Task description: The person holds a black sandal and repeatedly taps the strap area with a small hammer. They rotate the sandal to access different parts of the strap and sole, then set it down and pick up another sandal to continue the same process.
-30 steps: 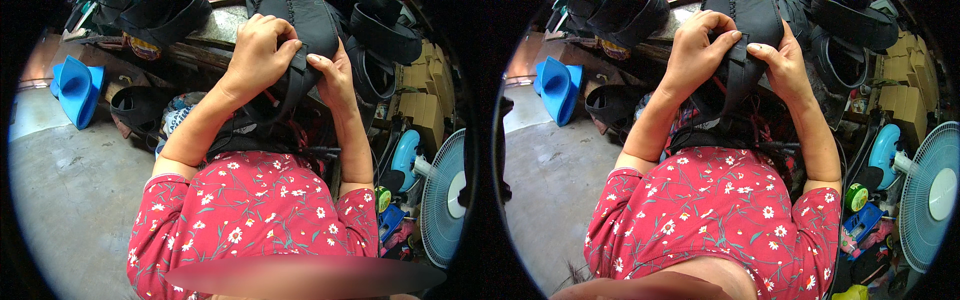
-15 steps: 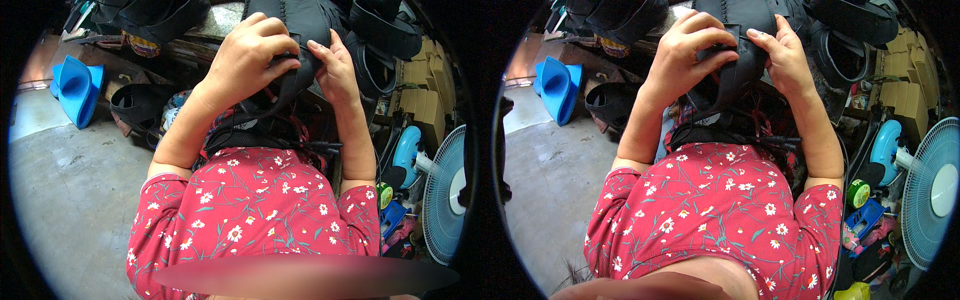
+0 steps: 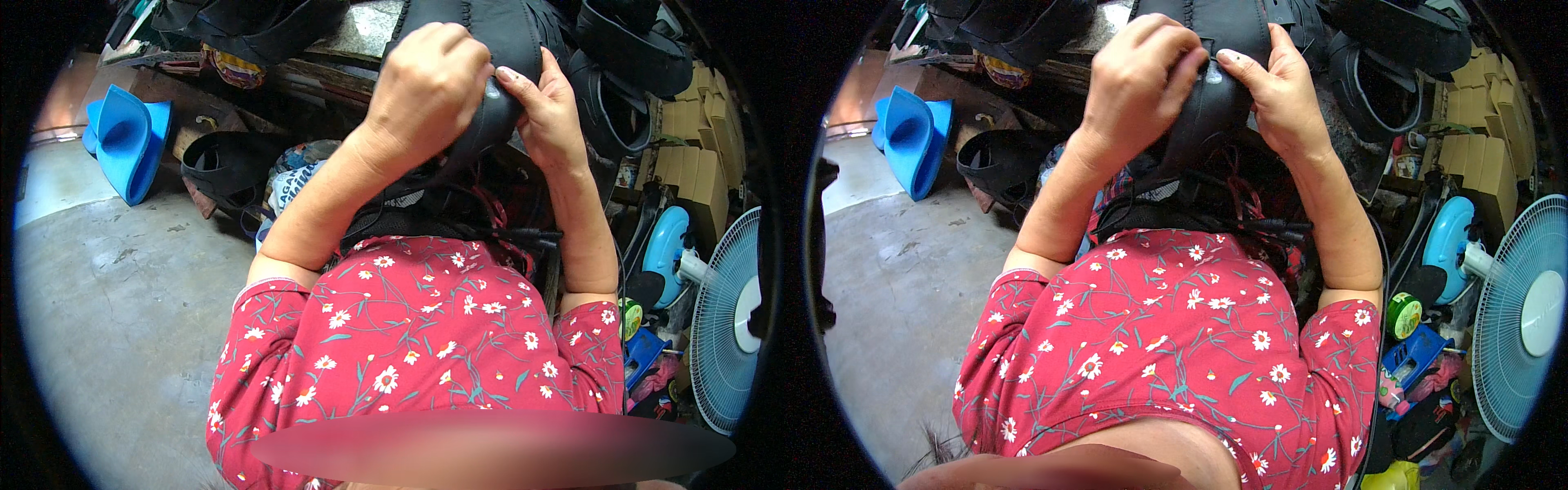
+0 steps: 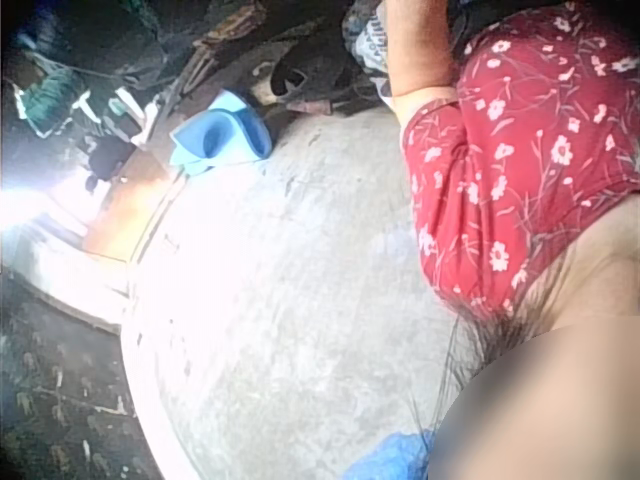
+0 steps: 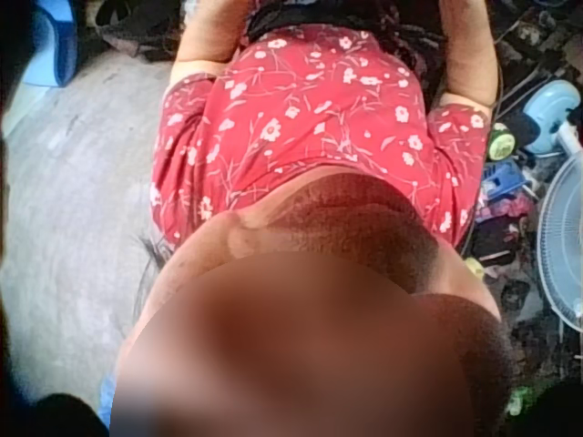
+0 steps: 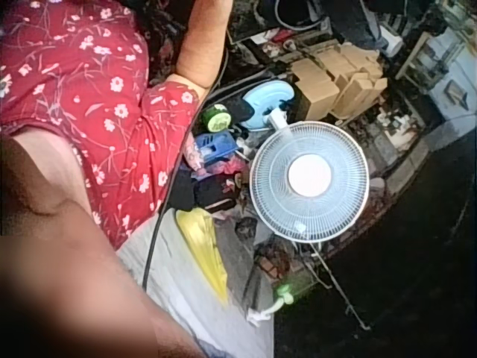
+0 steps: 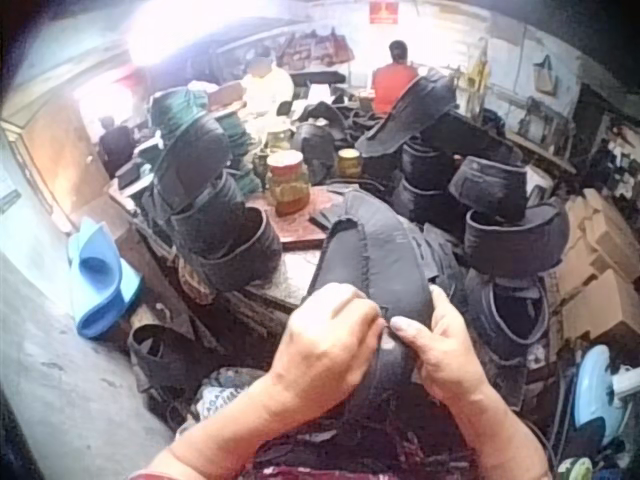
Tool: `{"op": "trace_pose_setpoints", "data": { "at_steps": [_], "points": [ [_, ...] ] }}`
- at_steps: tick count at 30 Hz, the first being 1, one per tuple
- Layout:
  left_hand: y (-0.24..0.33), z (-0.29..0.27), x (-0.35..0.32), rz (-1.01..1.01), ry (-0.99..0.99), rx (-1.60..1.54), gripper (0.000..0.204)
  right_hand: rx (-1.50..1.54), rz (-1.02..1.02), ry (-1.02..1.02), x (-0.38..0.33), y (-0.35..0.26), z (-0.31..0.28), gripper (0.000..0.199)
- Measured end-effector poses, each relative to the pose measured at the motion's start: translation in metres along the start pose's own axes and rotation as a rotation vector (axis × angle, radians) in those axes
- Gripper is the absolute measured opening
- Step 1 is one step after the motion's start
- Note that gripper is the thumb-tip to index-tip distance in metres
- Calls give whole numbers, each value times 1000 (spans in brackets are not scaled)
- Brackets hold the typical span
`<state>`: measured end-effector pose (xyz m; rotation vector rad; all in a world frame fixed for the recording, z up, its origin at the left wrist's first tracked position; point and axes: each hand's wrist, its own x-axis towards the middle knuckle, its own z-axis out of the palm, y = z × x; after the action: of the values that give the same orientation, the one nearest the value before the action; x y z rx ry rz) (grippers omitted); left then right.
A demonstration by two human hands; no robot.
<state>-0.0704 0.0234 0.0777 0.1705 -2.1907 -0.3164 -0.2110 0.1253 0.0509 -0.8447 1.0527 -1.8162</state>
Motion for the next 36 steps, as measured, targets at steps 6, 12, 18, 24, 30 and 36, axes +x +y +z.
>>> {"op": "trace_pose_setpoints", "data": {
  "at_steps": [6, 12, 18, 24, 30, 36],
  "points": [
    [0, -6, -11, 111, -124, -37, 14, 27, -6, 29, -2, 3, -2, 32],
    [-3, -21, -18, 149, -170, -65, 18, 35, -20, 24, 0, 1, 0, 34],
    [-6, -27, -19, 117, -133, -134, 23, 150, 25, 13, 1, -6, 0, 34],
    [-13, -27, -10, 33, -76, -331, 21, 143, 59, -3, 8, -15, -2, 34],
    [-13, -27, -1, 57, -113, -281, 27, 121, 44, -7, 9, -18, -6, 34],
    [-10, -28, 8, 280, -139, -82, 28, 100, -21, -32, 12, -22, -3, 35]
  ]
}}
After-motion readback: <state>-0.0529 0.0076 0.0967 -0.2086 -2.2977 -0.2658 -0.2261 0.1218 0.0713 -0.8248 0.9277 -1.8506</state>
